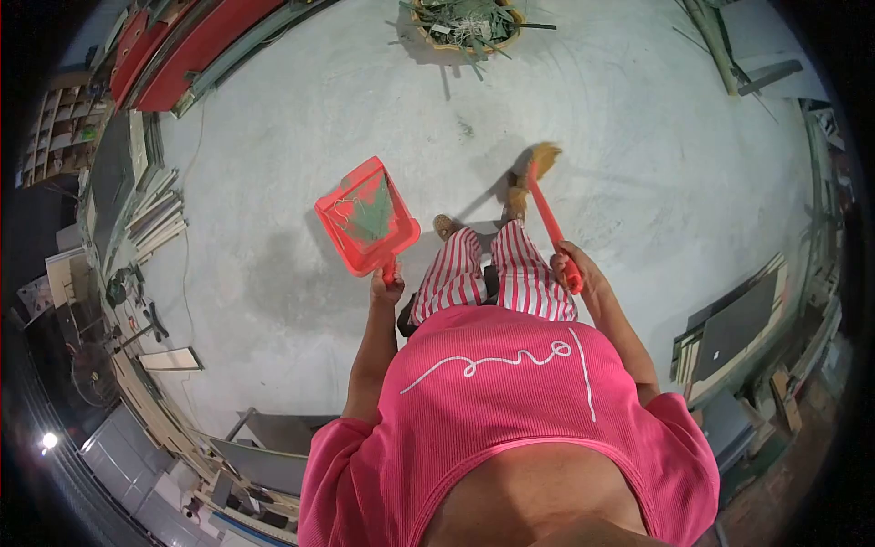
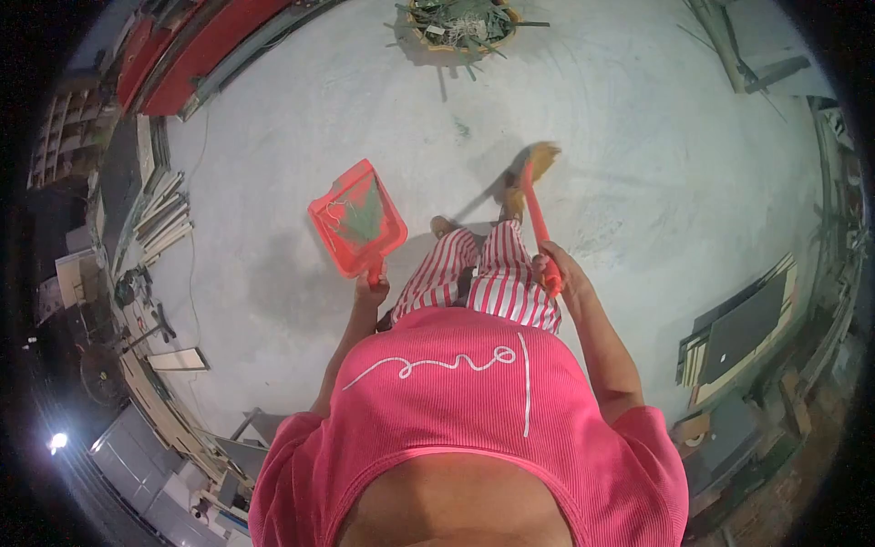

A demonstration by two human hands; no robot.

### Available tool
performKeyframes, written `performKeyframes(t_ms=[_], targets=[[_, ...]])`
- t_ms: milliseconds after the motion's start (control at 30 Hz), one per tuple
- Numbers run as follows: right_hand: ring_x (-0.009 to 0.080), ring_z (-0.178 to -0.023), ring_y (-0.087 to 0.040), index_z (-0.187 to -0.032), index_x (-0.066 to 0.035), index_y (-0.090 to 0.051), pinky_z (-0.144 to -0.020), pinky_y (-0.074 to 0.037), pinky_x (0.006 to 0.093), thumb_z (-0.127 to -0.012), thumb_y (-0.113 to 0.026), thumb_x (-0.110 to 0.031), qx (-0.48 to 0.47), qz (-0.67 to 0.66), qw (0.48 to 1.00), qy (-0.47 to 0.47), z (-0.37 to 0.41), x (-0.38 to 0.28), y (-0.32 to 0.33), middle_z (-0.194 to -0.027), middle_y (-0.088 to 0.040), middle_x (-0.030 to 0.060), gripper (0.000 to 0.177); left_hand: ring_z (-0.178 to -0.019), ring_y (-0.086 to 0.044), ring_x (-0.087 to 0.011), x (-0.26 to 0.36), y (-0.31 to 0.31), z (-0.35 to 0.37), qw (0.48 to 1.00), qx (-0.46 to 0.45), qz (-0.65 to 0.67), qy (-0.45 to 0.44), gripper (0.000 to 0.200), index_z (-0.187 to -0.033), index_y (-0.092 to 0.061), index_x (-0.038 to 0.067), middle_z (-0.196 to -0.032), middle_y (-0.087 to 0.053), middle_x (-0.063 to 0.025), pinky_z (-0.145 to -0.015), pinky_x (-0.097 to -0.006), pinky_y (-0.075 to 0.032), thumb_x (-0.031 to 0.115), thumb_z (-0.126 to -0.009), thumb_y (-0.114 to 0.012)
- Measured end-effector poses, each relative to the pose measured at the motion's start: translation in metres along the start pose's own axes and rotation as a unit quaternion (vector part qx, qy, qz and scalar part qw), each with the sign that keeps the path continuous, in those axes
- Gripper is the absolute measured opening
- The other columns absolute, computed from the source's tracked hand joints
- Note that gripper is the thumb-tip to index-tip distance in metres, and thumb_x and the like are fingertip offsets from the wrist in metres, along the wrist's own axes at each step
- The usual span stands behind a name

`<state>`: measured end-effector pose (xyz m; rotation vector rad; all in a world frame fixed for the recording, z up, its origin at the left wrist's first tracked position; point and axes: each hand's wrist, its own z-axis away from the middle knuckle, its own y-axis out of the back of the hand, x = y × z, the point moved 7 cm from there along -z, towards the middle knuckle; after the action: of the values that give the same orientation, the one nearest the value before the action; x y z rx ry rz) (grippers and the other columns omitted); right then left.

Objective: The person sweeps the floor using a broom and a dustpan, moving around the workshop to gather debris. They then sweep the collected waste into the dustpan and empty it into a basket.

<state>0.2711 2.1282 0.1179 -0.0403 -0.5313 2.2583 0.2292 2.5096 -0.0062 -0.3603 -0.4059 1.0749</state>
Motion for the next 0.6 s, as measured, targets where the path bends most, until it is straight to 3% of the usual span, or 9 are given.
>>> performKeyframes(t_ms=[100,233,300,400,433,500,567,600], targets=[[0.0073,-0.035,-0.036,-0.054,-0.011,-0.034,-0.031,-0.034,0.0178,-0.075,-0.049,-0.027,-0.067,0.082,0.994,0.009,-0.034,0.014,-0.025,-0.043,-0.034,-0.0025,0.031,-0.050,-0.047,-0.0128,0.028,0.012,-0.001,1.000,0.011,-0.028,0.004,0.034,-0.098,-0.044,0.008,-0.090,-0.049,-0.0083,-0.045,-0.0236,-0.041,0.034,-0.079,-0.031],[0.0075,-0.035,-0.035,-0.053,-0.010,-0.034,-0.032,-0.033,0.0181,-0.075,-0.047,-0.024,-0.114,0.099,0.988,0.018,-0.072,0.019,-0.073,-0.044,-0.035,-0.0017,0.029,-0.050,-0.045,-0.0122,0.050,0.012,0.001,0.999,0.036,-0.032,-0.007,0.036,-0.099,-0.043,0.008,-0.093,-0.047,-0.0081,-0.043,-0.0217,-0.039,0.034,-0.080,-0.028],[0.0082,-0.039,-0.036,-0.074,-0.007,-0.030,-0.036,-0.036,0.0196,-0.079,-0.041,-0.017,-0.143,-0.043,0.988,-0.050,-0.086,0.021,-0.086,-0.048,-0.034,-0.0008,0.016,-0.050,-0.045,-0.0123,0.053,0.010,0.002,0.998,0.034,-0.048,-0.026,0.036,-0.099,-0.044,0.008,-0.091,-0.048,-0.0081,-0.044,-0.0227,-0.039,0.034,-0.080,-0.028],[0.0088,-0.040,-0.038,-0.075,-0.005,-0.029,-0.036,-0.036,0.0190,-0.079,-0.042,-0.015,-0.159,-0.078,0.984,-0.028,-0.084,0.016,-0.112,-0.051,-0.036,0.0009,0.016,-0.054,-0.045,-0.0124,0.060,0.004,-0.007,0.994,-0.086,-0.060,-0.016,0.034,-0.097,-0.045,0.009,-0.085,-0.051,-0.0069,-0.046,-0.0243,-0.038,0.034,-0.080,-0.029],[0.0089,-0.041,-0.039,-0.074,-0.005,-0.029,-0.036,-0.036,0.0189,-0.078,-0.042,-0.014,-0.161,-0.105,0.981,-0.015,-0.082,0.013,-0.117,-0.052,-0.036,0.0015,0.016,-0.054,-0.045,-0.0124,0.061,0.003,-0.009,0.994,-0.087,-0.063,-0.012,0.034,-0.097,-0.045,0.009,-0.085,-0.051,-0.0069,-0.046,-0.0243,-0.038,0.034,-0.080,-0.029],[0.0091,-0.042,-0.040,-0.074,-0.004,-0.030,-0.036,-0.036,0.0179,-0.078,-0.043,-0.012,-0.176,-0.124,0.976,-0.039,-0.082,0.016,-0.125,-0.053,-0.037,0.0022,0.016,-0.055,-0.046,-0.0120,0.062,0.011,-0.014,1.000,-0.018,-0.001,0.011,0.035,-0.098,-0.046,0.010,-0.086,-0.052,-0.0062,-0.046,-0.0233,-0.038,0.034,-0.081,-0.028],[0.0083,-0.041,-0.038,-0.059,-0.004,-0.034,-0.037,-0.037,0.0168,-0.075,-0.049,-0.014,-0.172,-0.131,0.976,-0.024,-0.080,0.016,-0.132,-0.049,-0.037,0.0018,0.024,-0.055,-0.046,-0.0118,0.065,0.012,-0.018,1.000,0.012,0.009,0.005,0.035,-0.098,-0.046,0.010,-0.087,-0.052,-0.0059,-0.046,-0.0230,-0.037,0.035,-0.081,-0.029],[0.0083,-0.041,-0.038,-0.059,-0.004,-0.034,-0.037,-0.037,0.0168,-0.075,-0.049,-0.014,-0.171,-0.128,0.977,-0.024,-0.076,0.018,-0.133,-0.049,-0.037,0.0018,0.024,-0.055,-0.046,-0.0116,0.067,0.015,-0.018,0.999,0.042,0.016,-0.002,0.035,-0.098,-0.046,0.010,-0.087,-0.053,-0.0057,-0.046,-0.0227,-0.037,0.035,-0.081,-0.029]])
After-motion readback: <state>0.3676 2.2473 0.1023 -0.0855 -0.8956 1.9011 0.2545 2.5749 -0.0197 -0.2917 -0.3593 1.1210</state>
